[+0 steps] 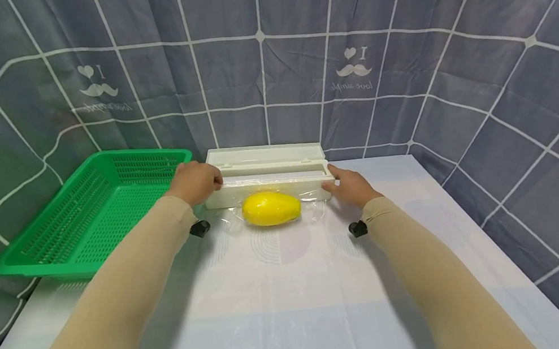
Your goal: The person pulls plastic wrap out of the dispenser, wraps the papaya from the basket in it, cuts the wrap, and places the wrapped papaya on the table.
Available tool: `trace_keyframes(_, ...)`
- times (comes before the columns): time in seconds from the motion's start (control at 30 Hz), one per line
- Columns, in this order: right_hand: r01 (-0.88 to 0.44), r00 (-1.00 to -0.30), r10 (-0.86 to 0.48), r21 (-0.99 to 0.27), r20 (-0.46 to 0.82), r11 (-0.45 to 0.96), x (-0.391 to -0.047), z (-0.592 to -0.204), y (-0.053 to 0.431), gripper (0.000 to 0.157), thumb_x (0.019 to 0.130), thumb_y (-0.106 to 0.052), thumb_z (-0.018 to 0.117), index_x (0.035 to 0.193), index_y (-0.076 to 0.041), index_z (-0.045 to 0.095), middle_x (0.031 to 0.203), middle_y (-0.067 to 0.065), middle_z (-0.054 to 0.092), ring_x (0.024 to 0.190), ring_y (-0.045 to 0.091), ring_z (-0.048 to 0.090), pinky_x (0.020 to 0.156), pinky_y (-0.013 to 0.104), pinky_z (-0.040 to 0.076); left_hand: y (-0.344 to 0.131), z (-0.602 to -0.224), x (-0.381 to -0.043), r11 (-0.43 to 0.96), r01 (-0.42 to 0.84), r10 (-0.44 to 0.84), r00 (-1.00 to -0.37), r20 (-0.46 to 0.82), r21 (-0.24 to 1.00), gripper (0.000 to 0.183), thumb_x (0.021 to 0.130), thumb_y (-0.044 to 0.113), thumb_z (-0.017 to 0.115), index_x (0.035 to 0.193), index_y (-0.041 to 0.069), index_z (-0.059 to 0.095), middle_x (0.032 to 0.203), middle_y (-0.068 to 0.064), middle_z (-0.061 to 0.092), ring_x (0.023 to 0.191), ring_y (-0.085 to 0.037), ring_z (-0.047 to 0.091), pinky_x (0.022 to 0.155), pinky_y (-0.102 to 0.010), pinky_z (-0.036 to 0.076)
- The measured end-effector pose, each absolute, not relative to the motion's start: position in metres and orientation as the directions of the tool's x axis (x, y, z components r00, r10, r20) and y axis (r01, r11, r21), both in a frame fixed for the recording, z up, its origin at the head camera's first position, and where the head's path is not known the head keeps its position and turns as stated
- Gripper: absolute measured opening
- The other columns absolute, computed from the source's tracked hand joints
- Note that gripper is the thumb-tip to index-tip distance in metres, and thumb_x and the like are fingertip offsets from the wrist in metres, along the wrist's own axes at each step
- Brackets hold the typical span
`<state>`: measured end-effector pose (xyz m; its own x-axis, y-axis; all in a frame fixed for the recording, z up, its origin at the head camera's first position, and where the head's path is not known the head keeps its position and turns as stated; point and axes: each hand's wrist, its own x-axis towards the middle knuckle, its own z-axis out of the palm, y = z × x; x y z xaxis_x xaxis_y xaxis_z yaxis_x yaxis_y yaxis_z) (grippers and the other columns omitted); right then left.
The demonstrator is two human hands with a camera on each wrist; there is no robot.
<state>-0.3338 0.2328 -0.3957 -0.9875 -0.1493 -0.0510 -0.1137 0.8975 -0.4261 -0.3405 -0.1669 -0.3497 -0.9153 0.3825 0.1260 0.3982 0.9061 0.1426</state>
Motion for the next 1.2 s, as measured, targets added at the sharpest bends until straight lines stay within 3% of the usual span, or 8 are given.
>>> trace_keyframes(0.13, -0.087, -0.989, -0.133, -0.449, -0.071, 0.889, -0.334, -0.394, 0.234, 0.085, 0.107, -0.050, 0.057, 0.170, -0.015, 0.012, 0.161, 0.022, 0.047, 0.151, 0.044, 0.042, 0.126, 0.057, 0.032, -0.165, -0.349, -0.341, 0.907, 0.403, 0.387, -0.912, 0.133, 0.121, 0.006, 0.100, 0.013, 0.072, 0.095, 0.013, 0.075, 0.092, -0.004, 0.071, 0.086, -0.026, 0.052, 0.085, -0.048, 0.034)
trace_keyframes(0.27, -0.067, -0.990, -0.117, -0.460, -0.080, 0.885, -0.336, -0.394, 0.237, 0.093, 0.105, -0.054, 0.058, 0.171, -0.013, 0.007, 0.163, 0.022, 0.045, 0.152, 0.044, 0.039, 0.127, 0.057, 0.030, -0.163, -0.349, -0.341, 0.915, 0.393, 0.381, -0.915, 0.134, 0.087, 0.006, 0.099, 0.015, 0.074, 0.093, 0.014, 0.074, 0.085, -0.002, 0.068, 0.083, -0.025, 0.050, 0.082, -0.045, 0.031)
trace_keyframes(0.53, -0.063, -0.990, -0.112, -0.440, -0.086, 0.896, -0.340, -0.395, 0.251, 0.096, 0.101, -0.062, 0.059, 0.167, -0.003, 0.021, 0.159, 0.026, 0.048, 0.151, 0.044, 0.041, 0.126, 0.057, 0.031, -0.160, -0.346, -0.341, 0.924, 0.378, 0.369, -0.920, 0.129, 0.057, 0.024, 0.101, 0.015, 0.072, 0.078, 0.014, 0.066, 0.068, 0.000, 0.049, 0.072, -0.021, 0.040, 0.081, -0.045, 0.029)
trace_keyframes(0.67, -0.091, -0.992, -0.119, -0.423, -0.039, 0.902, -0.339, -0.396, 0.258, 0.084, 0.106, -0.055, 0.054, 0.164, 0.000, 0.029, 0.158, 0.026, 0.049, 0.149, 0.045, 0.044, 0.125, 0.057, 0.034, -0.157, -0.343, -0.338, 0.926, 0.375, 0.366, -0.921, 0.130, 0.050, 0.012, 0.099, 0.015, 0.074, 0.088, 0.014, 0.076, 0.078, 0.000, 0.066, 0.074, -0.022, 0.049, 0.083, -0.047, 0.036)
trace_keyframes(0.83, -0.172, -0.985, -0.140, -0.451, 0.104, 0.876, -0.333, -0.392, 0.245, 0.067, 0.107, -0.047, 0.057, 0.158, -0.006, 0.046, 0.158, 0.019, 0.052, 0.147, 0.042, 0.047, 0.122, 0.056, 0.038, -0.158, -0.340, -0.337, 0.930, 0.366, 0.360, -0.927, 0.105, 0.044, 0.013, 0.100, 0.016, 0.073, 0.087, 0.013, 0.074, 0.074, -0.001, 0.061, 0.074, -0.023, 0.049, 0.087, -0.050, 0.038)
trace_keyframes(0.97, -0.282, -0.955, -0.219, -0.383, 0.201, 0.880, -0.331, -0.386, 0.224, 0.057, 0.103, -0.043, 0.066, 0.149, -0.010, 0.060, 0.157, 0.017, 0.054, 0.148, 0.042, 0.043, 0.125, 0.055, 0.033, -0.160, -0.341, -0.337, 0.930, 0.364, 0.359, -0.927, 0.107, 0.039, 0.007, 0.099, 0.015, 0.074, 0.095, 0.013, 0.078, 0.085, -0.003, 0.074, 0.076, -0.024, 0.058, 0.097, -0.057, 0.044)
trace_keyframes(1.07, -0.328, -0.937, -0.271, -0.295, 0.218, 0.898, -0.332, -0.385, 0.214, 0.044, 0.102, -0.036, 0.070, 0.138, -0.011, 0.070, 0.151, 0.016, 0.060, 0.146, 0.042, 0.046, 0.124, 0.054, 0.034, -0.160, -0.342, -0.337, 0.929, 0.369, 0.364, -0.924, 0.119, 0.025, 0.017, 0.100, 0.016, 0.074, 0.083, 0.013, 0.072, 0.071, 0.000, 0.064, 0.071, -0.022, 0.053, 0.092, -0.052, 0.042)
trace_keyframes(1.2, -0.339, -0.926, -0.282, -0.225, 0.250, 0.914, -0.334, -0.387, 0.211, 0.023, 0.101, -0.024, 0.072, 0.118, -0.010, 0.080, 0.134, 0.013, 0.072, 0.134, 0.039, 0.056, 0.119, 0.050, 0.040, -0.157, -0.347, -0.337, 0.927, 0.374, 0.369, -0.921, 0.123, 0.018, 0.038, 0.101, 0.016, 0.071, 0.069, 0.016, 0.051, 0.062, 0.002, 0.030, 0.068, -0.020, 0.035, 0.082, -0.046, 0.030)
